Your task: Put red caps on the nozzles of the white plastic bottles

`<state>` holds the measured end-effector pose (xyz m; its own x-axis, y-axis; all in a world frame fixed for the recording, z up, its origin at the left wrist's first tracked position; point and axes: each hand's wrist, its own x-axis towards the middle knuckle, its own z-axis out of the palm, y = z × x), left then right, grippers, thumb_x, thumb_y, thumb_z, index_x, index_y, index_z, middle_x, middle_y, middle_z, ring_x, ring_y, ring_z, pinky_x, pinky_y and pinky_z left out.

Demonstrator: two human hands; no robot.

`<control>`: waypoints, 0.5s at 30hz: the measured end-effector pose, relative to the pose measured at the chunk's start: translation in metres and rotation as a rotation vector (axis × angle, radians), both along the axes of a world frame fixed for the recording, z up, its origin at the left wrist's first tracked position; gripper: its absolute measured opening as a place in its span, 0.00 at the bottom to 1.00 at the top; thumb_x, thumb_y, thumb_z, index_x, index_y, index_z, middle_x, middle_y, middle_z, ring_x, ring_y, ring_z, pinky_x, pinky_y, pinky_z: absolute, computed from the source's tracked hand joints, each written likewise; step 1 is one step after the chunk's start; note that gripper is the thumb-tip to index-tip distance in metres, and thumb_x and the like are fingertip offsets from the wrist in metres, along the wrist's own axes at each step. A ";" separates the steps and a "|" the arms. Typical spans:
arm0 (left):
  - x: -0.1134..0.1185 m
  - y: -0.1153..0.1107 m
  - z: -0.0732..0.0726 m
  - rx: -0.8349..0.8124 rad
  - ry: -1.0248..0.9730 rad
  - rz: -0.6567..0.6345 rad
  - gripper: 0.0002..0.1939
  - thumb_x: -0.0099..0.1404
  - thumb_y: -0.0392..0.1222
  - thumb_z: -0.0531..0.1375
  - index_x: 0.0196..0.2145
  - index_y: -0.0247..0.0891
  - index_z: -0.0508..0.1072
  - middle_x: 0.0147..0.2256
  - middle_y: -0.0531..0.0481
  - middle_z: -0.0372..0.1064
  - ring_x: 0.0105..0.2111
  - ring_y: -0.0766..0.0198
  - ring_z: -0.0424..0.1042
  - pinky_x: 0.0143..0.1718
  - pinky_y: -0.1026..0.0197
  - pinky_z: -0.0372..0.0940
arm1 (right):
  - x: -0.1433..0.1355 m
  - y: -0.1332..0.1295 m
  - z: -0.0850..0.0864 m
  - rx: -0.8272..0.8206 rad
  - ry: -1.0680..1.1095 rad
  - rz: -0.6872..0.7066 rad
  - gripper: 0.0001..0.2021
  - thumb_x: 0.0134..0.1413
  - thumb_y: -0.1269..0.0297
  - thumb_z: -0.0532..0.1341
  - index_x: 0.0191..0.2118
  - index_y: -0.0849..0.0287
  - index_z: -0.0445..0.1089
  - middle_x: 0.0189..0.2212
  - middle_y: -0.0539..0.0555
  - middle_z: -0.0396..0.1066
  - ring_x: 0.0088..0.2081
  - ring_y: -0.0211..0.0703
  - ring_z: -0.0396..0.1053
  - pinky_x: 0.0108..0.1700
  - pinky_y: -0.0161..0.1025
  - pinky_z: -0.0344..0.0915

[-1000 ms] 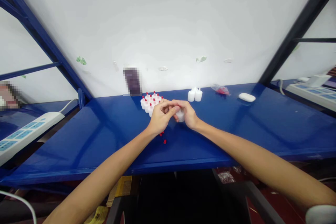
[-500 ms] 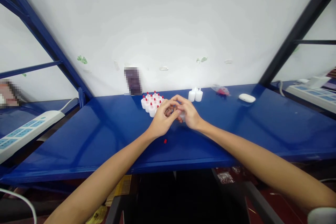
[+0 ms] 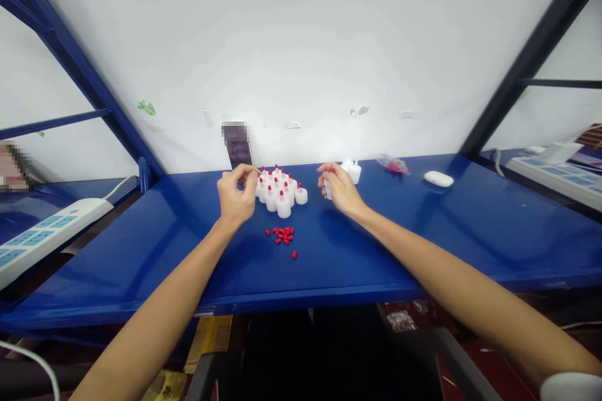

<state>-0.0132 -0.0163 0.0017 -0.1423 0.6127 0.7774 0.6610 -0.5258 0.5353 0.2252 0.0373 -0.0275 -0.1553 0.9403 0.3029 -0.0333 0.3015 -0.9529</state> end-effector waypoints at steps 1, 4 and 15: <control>-0.006 0.002 0.001 -0.016 -0.010 0.016 0.12 0.65 0.42 0.55 0.28 0.36 0.74 0.21 0.53 0.66 0.22 0.66 0.64 0.30 0.63 0.60 | 0.001 0.001 -0.001 -0.005 0.000 -0.027 0.10 0.52 0.59 0.52 0.37 0.57 0.65 0.24 0.48 0.67 0.21 0.35 0.62 0.22 0.33 0.60; -0.013 0.006 0.002 -0.059 -0.029 0.024 0.14 0.64 0.43 0.53 0.25 0.36 0.73 0.19 0.53 0.64 0.21 0.66 0.63 0.26 0.64 0.58 | 0.002 0.002 -0.002 -0.016 -0.017 -0.040 0.11 0.52 0.59 0.50 0.27 0.59 0.65 0.20 0.52 0.68 0.17 0.36 0.61 0.18 0.34 0.57; 0.000 0.010 -0.011 -0.173 0.148 0.083 0.15 0.64 0.43 0.53 0.22 0.36 0.68 0.18 0.55 0.60 0.20 0.68 0.60 0.27 0.63 0.54 | -0.001 -0.004 -0.010 0.266 -0.470 -0.002 0.23 0.69 0.46 0.46 0.52 0.55 0.69 0.23 0.47 0.63 0.25 0.40 0.65 0.30 0.35 0.59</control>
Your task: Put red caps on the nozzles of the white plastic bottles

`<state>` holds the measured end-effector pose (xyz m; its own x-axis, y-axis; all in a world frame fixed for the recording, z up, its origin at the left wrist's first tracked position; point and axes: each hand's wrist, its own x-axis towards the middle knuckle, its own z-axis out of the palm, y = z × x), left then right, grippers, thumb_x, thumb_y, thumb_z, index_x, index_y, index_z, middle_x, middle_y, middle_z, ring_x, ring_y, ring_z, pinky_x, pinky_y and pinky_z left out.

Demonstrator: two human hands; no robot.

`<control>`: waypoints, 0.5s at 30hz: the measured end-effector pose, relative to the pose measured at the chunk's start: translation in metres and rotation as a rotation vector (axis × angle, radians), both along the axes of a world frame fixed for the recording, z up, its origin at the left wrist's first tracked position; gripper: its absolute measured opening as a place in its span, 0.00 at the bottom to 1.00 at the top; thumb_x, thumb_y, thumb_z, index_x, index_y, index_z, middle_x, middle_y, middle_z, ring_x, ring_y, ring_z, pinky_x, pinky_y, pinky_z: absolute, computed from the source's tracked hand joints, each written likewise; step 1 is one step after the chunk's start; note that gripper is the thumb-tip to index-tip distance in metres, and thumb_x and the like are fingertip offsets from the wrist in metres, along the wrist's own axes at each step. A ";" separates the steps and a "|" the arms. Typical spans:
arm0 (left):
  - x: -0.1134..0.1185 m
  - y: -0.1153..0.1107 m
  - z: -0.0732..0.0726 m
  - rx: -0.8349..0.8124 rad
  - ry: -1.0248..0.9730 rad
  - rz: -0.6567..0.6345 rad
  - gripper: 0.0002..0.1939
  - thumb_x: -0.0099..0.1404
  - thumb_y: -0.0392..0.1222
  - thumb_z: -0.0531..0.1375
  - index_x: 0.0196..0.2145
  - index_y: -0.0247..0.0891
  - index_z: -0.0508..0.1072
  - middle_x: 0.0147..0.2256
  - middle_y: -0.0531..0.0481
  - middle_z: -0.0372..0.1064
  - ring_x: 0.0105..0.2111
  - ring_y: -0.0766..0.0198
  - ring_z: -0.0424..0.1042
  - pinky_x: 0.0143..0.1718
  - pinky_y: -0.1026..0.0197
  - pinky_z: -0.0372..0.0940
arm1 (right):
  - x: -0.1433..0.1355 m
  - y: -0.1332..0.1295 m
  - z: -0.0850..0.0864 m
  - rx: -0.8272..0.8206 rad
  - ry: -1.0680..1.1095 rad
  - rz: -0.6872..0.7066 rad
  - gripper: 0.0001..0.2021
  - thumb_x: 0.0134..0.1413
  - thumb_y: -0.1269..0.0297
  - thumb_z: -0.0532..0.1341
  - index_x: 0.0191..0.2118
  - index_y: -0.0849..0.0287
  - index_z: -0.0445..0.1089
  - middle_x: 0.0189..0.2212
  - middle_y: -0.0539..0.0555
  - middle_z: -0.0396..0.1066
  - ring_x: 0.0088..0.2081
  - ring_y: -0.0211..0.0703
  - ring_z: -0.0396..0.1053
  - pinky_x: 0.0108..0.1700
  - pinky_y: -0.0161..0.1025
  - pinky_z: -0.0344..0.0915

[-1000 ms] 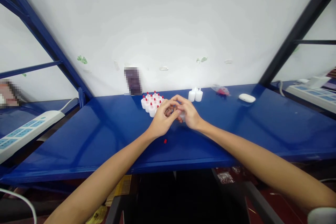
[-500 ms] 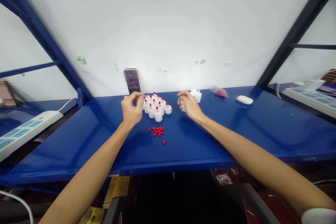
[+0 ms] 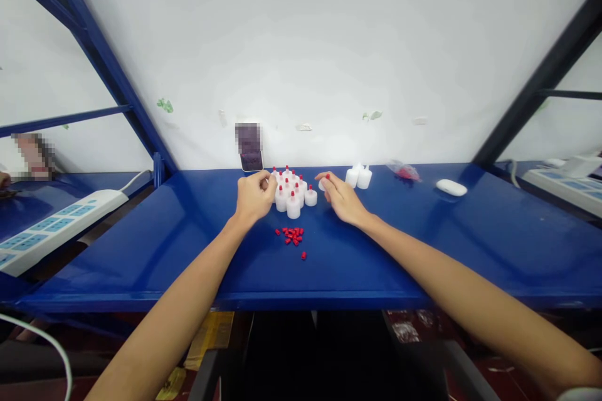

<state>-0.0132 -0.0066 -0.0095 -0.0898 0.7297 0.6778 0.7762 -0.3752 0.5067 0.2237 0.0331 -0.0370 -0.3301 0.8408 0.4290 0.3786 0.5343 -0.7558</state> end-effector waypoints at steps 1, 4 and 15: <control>0.000 0.000 0.000 0.007 0.008 -0.005 0.15 0.64 0.43 0.53 0.21 0.36 0.67 0.18 0.55 0.59 0.20 0.68 0.59 0.27 0.63 0.54 | 0.000 0.000 0.000 0.032 -0.059 -0.020 0.24 0.70 0.46 0.44 0.54 0.54 0.68 0.23 0.47 0.64 0.27 0.42 0.66 0.31 0.36 0.60; 0.000 0.000 0.000 0.028 0.055 0.010 0.16 0.64 0.43 0.53 0.20 0.37 0.64 0.18 0.55 0.58 0.20 0.68 0.58 0.27 0.62 0.52 | -0.003 0.005 0.001 0.091 -0.175 -0.064 0.26 0.70 0.44 0.42 0.55 0.53 0.69 0.30 0.52 0.73 0.33 0.47 0.71 0.36 0.39 0.60; -0.003 -0.001 0.005 0.113 0.046 -0.012 0.19 0.63 0.39 0.53 0.15 0.37 0.58 0.17 0.55 0.52 0.20 0.68 0.53 0.28 0.60 0.51 | -0.020 0.019 0.008 0.192 -0.501 -0.166 0.28 0.70 0.43 0.41 0.39 0.55 0.71 0.32 0.58 0.75 0.32 0.49 0.69 0.31 0.39 0.46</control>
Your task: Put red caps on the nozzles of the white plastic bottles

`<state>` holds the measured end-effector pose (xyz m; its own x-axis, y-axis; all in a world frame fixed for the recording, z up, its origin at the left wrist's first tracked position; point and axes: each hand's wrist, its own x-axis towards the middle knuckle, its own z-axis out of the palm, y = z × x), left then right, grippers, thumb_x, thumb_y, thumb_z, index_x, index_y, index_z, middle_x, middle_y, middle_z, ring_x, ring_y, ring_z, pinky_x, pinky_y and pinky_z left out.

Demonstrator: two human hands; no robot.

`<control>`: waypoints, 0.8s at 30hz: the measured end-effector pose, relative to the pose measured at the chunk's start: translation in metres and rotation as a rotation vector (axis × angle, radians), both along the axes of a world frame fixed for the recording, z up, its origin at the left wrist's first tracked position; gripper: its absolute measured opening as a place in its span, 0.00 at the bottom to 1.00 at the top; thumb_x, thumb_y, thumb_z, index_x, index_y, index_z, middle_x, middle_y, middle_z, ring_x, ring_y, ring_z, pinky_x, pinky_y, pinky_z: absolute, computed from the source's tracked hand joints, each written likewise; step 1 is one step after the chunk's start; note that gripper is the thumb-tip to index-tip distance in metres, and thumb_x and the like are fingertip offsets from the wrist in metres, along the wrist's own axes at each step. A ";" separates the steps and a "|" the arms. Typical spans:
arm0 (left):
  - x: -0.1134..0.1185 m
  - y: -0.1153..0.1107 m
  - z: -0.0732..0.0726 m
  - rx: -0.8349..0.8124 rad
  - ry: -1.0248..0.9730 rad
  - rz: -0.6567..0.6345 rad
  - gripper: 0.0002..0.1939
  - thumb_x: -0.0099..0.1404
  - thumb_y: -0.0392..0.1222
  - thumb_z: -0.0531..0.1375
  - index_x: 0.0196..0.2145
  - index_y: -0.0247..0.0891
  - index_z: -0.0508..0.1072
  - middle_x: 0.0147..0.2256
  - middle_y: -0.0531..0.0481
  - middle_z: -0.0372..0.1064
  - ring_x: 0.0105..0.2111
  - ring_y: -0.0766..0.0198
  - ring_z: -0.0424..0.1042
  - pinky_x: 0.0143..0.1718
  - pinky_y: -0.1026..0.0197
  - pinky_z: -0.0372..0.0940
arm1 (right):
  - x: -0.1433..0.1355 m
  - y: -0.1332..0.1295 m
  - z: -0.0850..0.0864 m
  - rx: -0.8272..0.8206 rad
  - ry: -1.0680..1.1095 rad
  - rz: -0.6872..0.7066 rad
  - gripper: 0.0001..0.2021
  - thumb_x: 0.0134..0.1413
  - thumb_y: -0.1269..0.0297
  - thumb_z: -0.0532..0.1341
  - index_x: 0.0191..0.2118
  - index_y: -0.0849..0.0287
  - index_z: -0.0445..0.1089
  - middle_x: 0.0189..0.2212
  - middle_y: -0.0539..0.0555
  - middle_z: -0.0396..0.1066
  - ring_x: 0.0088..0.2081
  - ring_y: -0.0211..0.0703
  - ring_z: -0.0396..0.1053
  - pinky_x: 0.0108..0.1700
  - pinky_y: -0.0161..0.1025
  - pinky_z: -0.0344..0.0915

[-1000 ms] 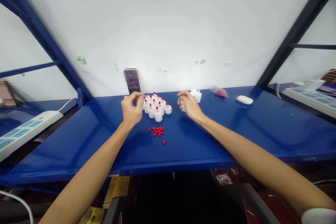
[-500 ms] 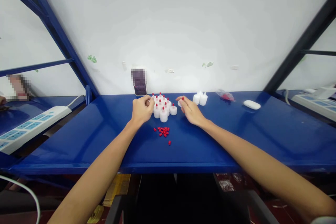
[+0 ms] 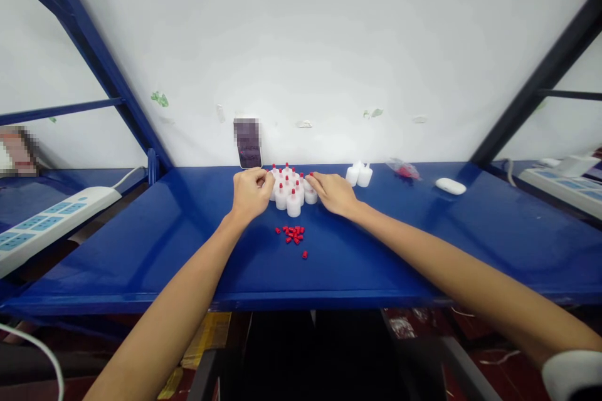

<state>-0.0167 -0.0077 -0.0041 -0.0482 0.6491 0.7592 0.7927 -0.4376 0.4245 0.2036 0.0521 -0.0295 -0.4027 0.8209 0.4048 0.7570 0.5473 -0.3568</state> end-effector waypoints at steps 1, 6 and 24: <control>0.000 -0.001 -0.001 -0.003 -0.014 -0.014 0.19 0.64 0.40 0.53 0.15 0.37 0.60 0.17 0.55 0.52 0.20 0.68 0.53 0.27 0.60 0.50 | -0.001 -0.001 0.000 0.001 -0.017 -0.014 0.27 0.70 0.43 0.42 0.39 0.55 0.71 0.32 0.58 0.75 0.32 0.49 0.69 0.31 0.39 0.45; 0.004 -0.005 -0.004 -0.030 -0.027 -0.056 0.21 0.69 0.44 0.52 0.18 0.36 0.65 0.16 0.56 0.51 0.19 0.69 0.53 0.25 0.61 0.49 | 0.004 -0.005 -0.002 0.008 -0.047 -0.015 0.24 0.71 0.46 0.43 0.42 0.56 0.71 0.32 0.58 0.75 0.32 0.49 0.69 0.30 0.40 0.44; 0.004 -0.002 -0.011 -0.159 0.498 -0.248 0.11 0.63 0.44 0.61 0.29 0.39 0.62 0.28 0.54 0.66 0.26 0.66 0.62 0.30 0.62 0.54 | 0.001 -0.004 0.008 -0.018 -0.138 -0.082 0.22 0.67 0.49 0.51 0.35 0.57 0.76 0.33 0.57 0.78 0.36 0.49 0.73 0.31 0.39 0.50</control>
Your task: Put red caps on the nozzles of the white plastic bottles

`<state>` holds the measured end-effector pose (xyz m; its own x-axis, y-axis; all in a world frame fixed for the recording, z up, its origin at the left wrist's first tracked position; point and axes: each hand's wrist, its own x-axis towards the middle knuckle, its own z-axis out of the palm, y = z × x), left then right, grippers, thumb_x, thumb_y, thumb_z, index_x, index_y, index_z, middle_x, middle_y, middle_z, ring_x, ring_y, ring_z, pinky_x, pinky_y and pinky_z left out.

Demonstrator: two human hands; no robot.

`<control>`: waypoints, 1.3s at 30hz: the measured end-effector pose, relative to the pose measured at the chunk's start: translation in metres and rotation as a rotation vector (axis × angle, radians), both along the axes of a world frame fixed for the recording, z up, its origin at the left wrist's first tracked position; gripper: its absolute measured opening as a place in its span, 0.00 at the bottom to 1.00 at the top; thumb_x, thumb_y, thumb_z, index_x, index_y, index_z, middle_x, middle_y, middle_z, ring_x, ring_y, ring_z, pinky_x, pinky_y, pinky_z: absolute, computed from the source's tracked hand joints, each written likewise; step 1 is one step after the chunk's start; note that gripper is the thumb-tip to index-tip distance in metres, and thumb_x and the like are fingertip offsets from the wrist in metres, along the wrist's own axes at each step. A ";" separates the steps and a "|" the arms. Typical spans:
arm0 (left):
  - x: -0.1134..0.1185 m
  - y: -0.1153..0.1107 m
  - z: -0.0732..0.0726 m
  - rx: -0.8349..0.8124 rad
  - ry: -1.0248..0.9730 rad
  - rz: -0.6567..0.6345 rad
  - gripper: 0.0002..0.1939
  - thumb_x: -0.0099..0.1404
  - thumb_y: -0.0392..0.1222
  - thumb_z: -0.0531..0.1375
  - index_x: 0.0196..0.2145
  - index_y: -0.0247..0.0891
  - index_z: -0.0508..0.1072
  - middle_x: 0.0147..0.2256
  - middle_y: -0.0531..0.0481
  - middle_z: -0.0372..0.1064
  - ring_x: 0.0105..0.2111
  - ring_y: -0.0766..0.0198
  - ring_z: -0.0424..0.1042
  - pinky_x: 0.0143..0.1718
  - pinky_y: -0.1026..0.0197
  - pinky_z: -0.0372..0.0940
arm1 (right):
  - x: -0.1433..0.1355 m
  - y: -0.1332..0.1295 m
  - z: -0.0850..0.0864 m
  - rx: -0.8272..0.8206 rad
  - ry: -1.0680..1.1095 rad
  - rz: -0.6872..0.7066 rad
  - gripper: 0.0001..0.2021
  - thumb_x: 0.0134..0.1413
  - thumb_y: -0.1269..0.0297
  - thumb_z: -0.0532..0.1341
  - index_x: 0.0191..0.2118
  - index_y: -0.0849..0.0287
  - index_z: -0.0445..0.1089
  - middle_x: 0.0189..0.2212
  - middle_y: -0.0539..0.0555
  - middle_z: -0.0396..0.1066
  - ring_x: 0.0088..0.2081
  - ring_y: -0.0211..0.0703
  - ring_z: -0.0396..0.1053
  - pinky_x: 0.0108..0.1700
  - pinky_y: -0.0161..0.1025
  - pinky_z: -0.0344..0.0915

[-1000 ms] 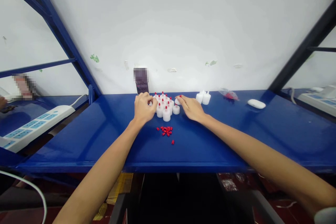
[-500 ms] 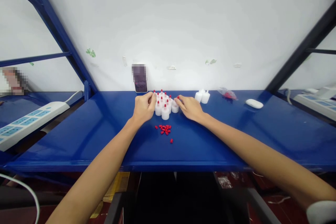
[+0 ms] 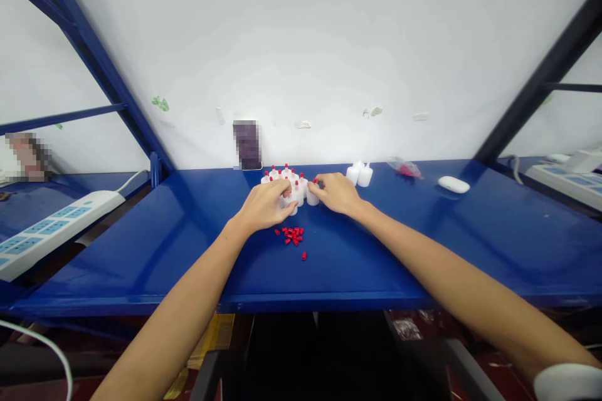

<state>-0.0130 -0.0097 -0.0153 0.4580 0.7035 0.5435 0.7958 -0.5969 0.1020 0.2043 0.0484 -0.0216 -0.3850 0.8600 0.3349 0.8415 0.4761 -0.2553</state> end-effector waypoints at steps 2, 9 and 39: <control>-0.001 0.002 -0.002 0.003 -0.001 0.001 0.10 0.63 0.43 0.60 0.30 0.39 0.62 0.28 0.54 0.66 0.27 0.65 0.62 0.30 0.62 0.55 | -0.001 0.002 -0.001 -0.019 0.027 0.003 0.22 0.66 0.48 0.52 0.35 0.57 0.76 0.31 0.57 0.77 0.35 0.49 0.73 0.31 0.39 0.50; 0.000 0.002 -0.002 -0.009 -0.020 0.020 0.10 0.66 0.47 0.59 0.32 0.39 0.64 0.27 0.55 0.64 0.25 0.66 0.61 0.30 0.63 0.54 | 0.013 0.000 0.013 0.065 0.378 0.036 0.19 0.56 0.45 0.62 0.37 0.57 0.77 0.24 0.51 0.71 0.28 0.42 0.67 0.30 0.37 0.53; 0.004 -0.008 0.007 0.048 -0.227 -0.005 0.06 0.65 0.40 0.56 0.30 0.38 0.67 0.19 0.59 0.54 0.20 0.69 0.57 0.27 0.64 0.54 | 0.093 0.081 -0.012 0.109 0.972 -0.113 0.06 0.46 0.70 0.50 0.29 0.56 0.63 0.24 0.48 0.65 0.29 0.42 0.63 0.37 0.38 0.59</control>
